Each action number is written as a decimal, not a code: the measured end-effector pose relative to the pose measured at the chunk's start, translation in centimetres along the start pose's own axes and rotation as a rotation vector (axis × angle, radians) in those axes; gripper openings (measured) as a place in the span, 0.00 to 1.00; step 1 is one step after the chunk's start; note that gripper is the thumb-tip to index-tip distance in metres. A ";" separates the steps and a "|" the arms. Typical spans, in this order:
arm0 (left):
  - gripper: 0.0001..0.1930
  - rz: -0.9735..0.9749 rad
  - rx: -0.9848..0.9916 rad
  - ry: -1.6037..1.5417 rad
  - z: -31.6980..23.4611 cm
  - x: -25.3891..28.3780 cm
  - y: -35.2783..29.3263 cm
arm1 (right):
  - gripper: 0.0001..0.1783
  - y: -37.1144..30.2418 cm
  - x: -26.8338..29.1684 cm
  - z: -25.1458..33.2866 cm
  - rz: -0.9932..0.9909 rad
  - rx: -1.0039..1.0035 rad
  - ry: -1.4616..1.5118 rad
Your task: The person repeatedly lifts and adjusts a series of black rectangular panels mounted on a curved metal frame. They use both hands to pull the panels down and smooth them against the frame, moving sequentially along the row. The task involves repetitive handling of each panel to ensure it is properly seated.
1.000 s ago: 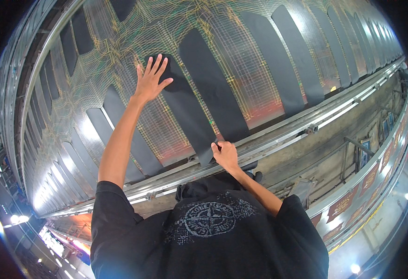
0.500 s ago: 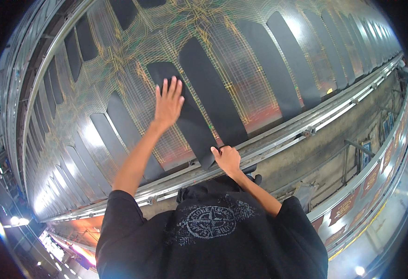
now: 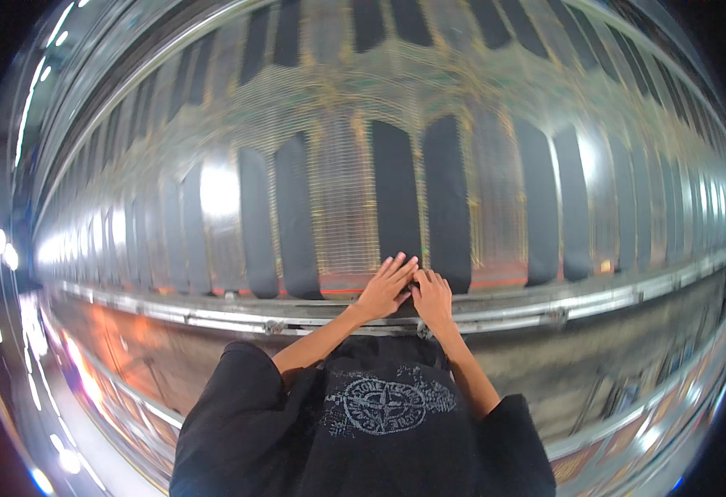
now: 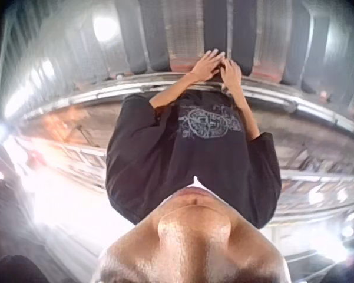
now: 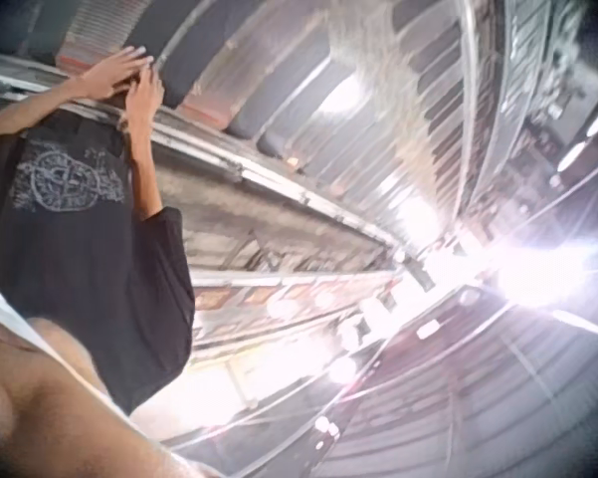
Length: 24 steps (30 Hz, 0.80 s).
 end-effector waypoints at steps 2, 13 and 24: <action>0.28 -0.102 0.105 -0.237 0.7 -0.2 -0.8 | 0.14 0.9 -0.4 -0.6 0.089 0.046 0.065; 0.17 -0.451 0.554 -0.620 3.6 7.8 -16.2 | 0.19 2.6 -4.1 -1.6 0.595 0.463 -0.406; 0.16 -0.603 0.571 -0.692 11.1 11.6 -33.1 | 0.12 0.1 -9.4 13.1 0.393 -0.102 -0.316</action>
Point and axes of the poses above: each hand's wrist, its own y-axis towards the middle knuckle, its own x-axis out of the back of the hand, z = x × y, the point moved 4 cm from there along y, towards the middle knuckle, and after that the axes turned 9 degrees about x, right-handed, at the moved point
